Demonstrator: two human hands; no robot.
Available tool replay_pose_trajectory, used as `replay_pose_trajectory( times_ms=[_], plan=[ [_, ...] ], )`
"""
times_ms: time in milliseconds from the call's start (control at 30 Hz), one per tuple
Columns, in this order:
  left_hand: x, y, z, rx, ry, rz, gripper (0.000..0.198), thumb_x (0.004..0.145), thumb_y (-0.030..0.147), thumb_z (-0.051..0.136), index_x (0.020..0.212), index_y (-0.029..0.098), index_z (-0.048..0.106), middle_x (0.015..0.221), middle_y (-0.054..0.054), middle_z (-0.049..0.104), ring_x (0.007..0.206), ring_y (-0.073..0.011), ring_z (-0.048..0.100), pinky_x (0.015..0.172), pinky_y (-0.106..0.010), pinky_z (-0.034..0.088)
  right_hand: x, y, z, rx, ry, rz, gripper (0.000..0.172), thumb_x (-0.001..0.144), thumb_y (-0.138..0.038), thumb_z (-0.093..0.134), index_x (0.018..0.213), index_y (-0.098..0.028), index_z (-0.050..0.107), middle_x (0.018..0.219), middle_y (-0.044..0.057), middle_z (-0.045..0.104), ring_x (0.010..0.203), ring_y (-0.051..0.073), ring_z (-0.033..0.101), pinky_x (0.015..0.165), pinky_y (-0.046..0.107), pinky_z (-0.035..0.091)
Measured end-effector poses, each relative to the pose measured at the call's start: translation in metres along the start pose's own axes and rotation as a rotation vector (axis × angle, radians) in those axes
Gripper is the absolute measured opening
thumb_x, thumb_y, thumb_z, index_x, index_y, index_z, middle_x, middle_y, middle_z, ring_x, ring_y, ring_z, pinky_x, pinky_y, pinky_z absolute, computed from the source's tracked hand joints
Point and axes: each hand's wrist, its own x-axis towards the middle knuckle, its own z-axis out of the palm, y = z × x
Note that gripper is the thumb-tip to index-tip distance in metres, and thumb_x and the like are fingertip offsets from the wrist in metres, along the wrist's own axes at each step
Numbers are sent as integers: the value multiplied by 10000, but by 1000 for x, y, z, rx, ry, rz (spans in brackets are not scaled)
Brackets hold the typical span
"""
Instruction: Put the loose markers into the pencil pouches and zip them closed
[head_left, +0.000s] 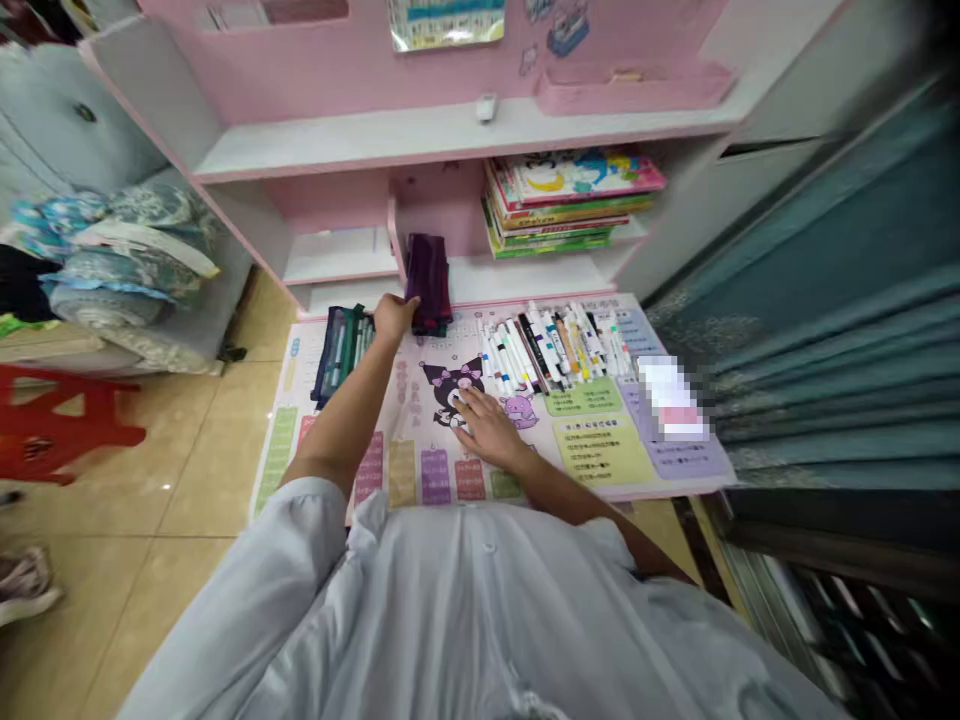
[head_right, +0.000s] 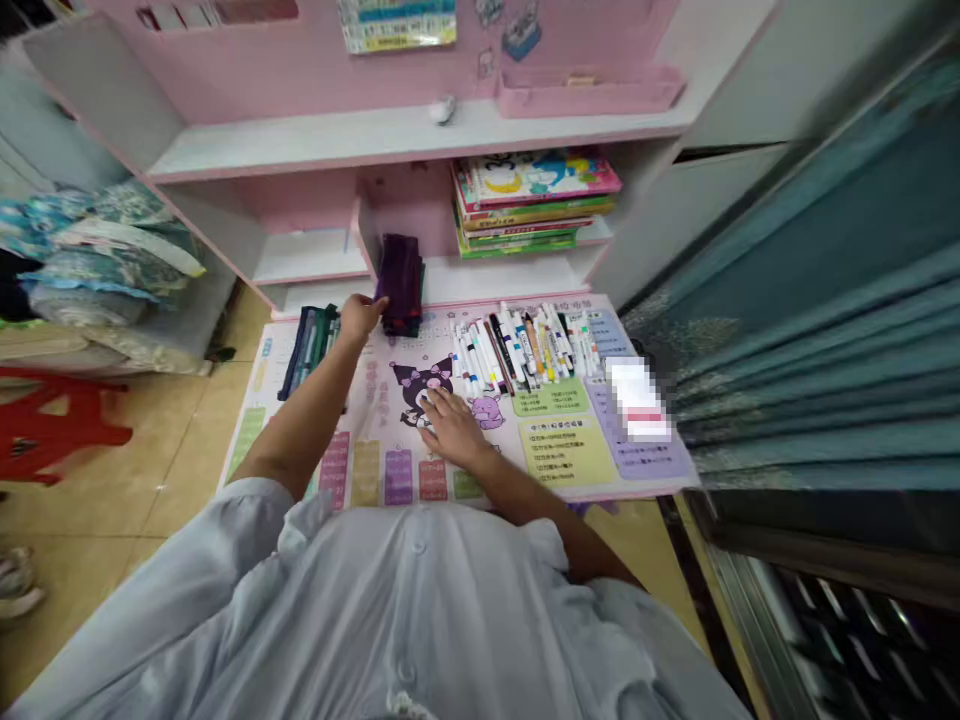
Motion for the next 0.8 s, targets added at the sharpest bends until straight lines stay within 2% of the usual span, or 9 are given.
replay_pose_trajectory(
  times_ms=[167,267,467,600,800],
  plan=[
    [-5,5,-8,-45,5,26,278,842,405,663,714,157,660,641,-31,632,697,-197,609,671,-279,415,1,1,3,-2,22,5,546,1007,-371,471,1484,-109,520,1589,172,457,1516,342,359,1229,556,342],
    [-12,10,-15,-84,36,77,271,871,390,620,736,159,669,634,-2,606,658,-163,569,643,-262,389,2,2,3,7,27,6,546,1004,-370,486,1479,-104,525,1587,177,459,1520,339,354,1229,549,345],
    [-40,12,-42,-147,82,236,241,864,394,641,797,169,695,626,26,539,613,-130,487,611,-254,346,3,5,4,22,45,2,540,1002,-372,502,1480,-122,522,1584,175,464,1516,334,365,1226,555,350],
    [-72,2,-68,-141,87,394,231,853,404,663,820,184,725,641,22,542,634,-137,491,617,-258,359,3,6,6,43,61,2,530,993,-369,522,1463,-126,539,1579,176,471,1511,339,373,1222,565,359],
    [-120,-28,-97,-95,-22,514,181,828,385,711,852,216,774,783,-12,632,752,-167,590,714,-282,470,6,10,10,119,154,-16,492,956,-346,578,1396,-127,585,1523,192,528,1459,338,448,1200,559,406]
  ],
)
